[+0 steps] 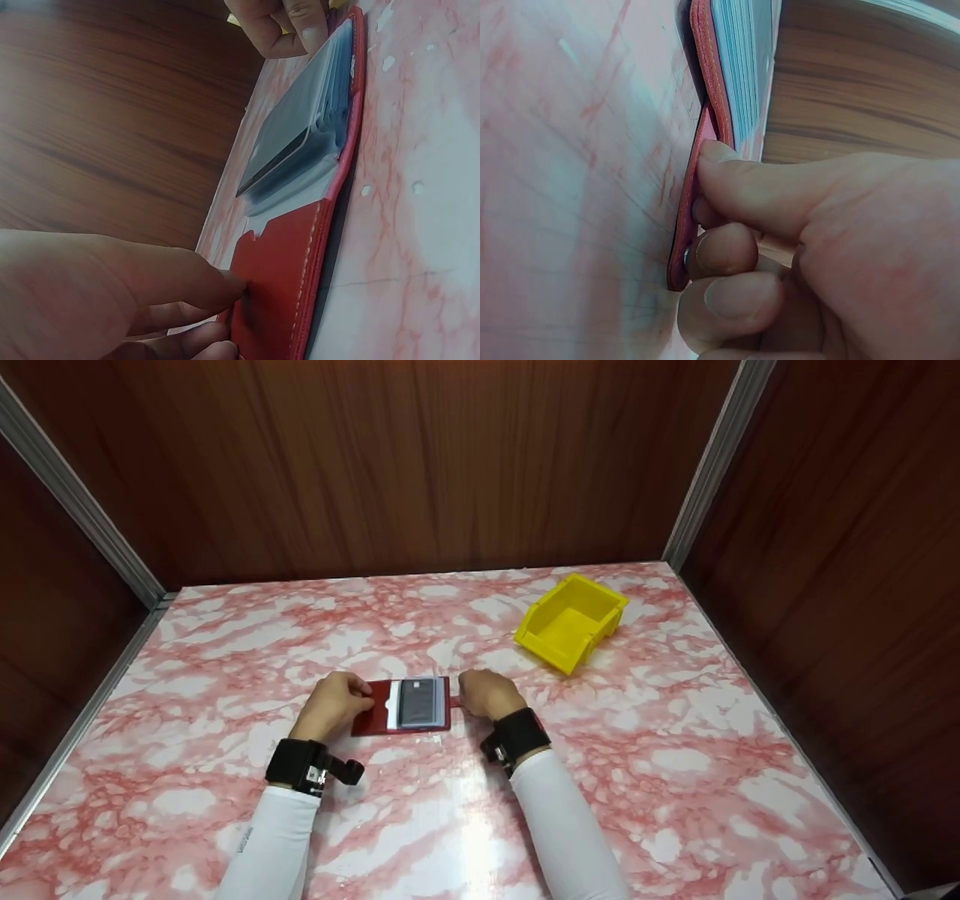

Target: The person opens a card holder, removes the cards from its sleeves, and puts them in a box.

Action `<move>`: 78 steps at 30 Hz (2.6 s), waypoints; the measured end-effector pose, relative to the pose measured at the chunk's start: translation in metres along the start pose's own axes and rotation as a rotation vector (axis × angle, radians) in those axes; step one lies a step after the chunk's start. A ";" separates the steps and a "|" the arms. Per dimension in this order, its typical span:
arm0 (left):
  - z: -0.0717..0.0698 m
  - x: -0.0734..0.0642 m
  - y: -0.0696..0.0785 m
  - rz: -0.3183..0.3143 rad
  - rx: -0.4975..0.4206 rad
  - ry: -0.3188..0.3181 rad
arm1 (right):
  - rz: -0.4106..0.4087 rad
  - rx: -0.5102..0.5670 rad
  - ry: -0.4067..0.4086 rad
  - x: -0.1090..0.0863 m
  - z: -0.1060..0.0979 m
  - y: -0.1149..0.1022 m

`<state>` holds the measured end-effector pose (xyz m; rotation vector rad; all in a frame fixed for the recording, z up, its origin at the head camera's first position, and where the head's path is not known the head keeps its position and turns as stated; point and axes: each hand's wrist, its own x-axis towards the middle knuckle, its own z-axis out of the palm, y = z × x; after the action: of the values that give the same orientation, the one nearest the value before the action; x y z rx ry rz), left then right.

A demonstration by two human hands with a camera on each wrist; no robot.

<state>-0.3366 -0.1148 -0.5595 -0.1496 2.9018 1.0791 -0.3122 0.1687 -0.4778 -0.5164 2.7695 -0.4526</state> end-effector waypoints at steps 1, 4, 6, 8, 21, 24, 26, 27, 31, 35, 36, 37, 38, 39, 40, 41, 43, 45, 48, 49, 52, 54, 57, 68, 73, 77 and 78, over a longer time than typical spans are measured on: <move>0.000 0.000 0.000 0.001 0.000 0.001 | 0.002 0.001 -0.001 0.000 0.000 0.000; 0.000 -0.001 0.000 0.003 0.004 0.005 | 0.004 0.005 -0.001 0.001 0.001 0.001; 0.000 0.000 0.000 0.004 0.014 0.004 | 0.006 0.010 0.001 0.001 0.002 0.001; 0.000 0.001 -0.001 0.009 0.031 0.000 | 0.003 0.009 0.006 0.001 0.001 0.001; -0.003 0.001 0.010 0.038 -0.036 0.028 | -0.104 0.057 0.077 -0.004 -0.015 -0.003; -0.019 -0.023 0.035 0.044 -0.173 -0.008 | -0.175 0.075 0.114 -0.001 -0.014 -0.005; -0.021 -0.033 0.045 0.042 -0.239 -0.046 | -0.222 0.082 0.120 0.002 -0.012 -0.005; -0.019 -0.034 0.047 0.031 -0.262 -0.074 | -0.244 0.084 0.122 0.003 -0.011 -0.006; -0.006 -0.030 0.046 0.034 -0.244 -0.101 | -0.339 0.060 0.128 0.005 -0.006 -0.006; -0.021 -0.057 0.068 0.042 -0.273 -0.095 | -0.359 0.051 0.136 0.006 -0.007 -0.005; -0.027 -0.065 0.075 0.039 -0.280 -0.091 | -0.356 0.054 0.134 0.005 -0.008 -0.006; -0.027 -0.065 0.076 0.030 -0.283 -0.093 | -0.354 0.055 0.134 0.005 -0.008 -0.006; -0.027 -0.065 0.076 0.030 -0.282 -0.093 | -0.352 0.058 0.133 0.005 -0.008 -0.006; -0.026 -0.065 0.077 0.025 -0.279 -0.093 | -0.356 0.056 0.132 0.005 -0.008 -0.006; -0.026 -0.064 0.076 0.029 -0.273 -0.094 | -0.362 0.051 0.130 0.005 -0.007 -0.006; -0.024 -0.062 0.075 0.036 -0.267 -0.095 | -0.373 0.046 0.129 0.006 -0.007 -0.005; -0.017 -0.053 0.068 0.059 -0.250 -0.091 | -0.390 0.035 0.132 0.006 -0.006 -0.005; -0.006 -0.042 0.058 0.088 -0.233 -0.077 | -0.407 0.028 0.136 0.007 -0.005 -0.006; -0.005 -0.041 0.058 0.077 -0.246 -0.083 | -0.415 0.022 0.140 0.007 -0.004 -0.007; -0.005 -0.042 0.059 0.075 -0.251 -0.083 | -0.418 0.021 0.140 0.008 -0.004 -0.007; -0.020 -0.058 0.074 0.031 -0.280 -0.099 | -0.426 0.011 0.141 0.008 -0.002 -0.006; -0.021 -0.062 0.077 0.024 -0.283 -0.092 | -0.432 0.003 0.144 0.008 -0.002 -0.006; -0.022 -0.065 0.080 0.001 -0.281 -0.083 | -0.432 -0.001 0.142 0.008 -0.002 -0.006; -0.021 -0.062 0.078 -0.015 -0.254 -0.068 | -0.437 0.018 0.159 0.008 0.001 -0.010; -0.019 -0.061 0.076 -0.032 -0.272 -0.087 | -0.427 0.033 0.146 0.009 0.003 -0.008; -0.020 -0.061 0.075 -0.034 -0.291 -0.086 | -0.426 0.038 0.149 0.009 0.003 -0.009; -0.020 -0.061 0.075 -0.032 -0.296 -0.083 | -0.424 0.038 0.151 0.009 0.002 -0.010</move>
<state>-0.2844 -0.0667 -0.4911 -0.1560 2.6423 1.4657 -0.3168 0.1558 -0.4787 -1.1104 2.7796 -0.6588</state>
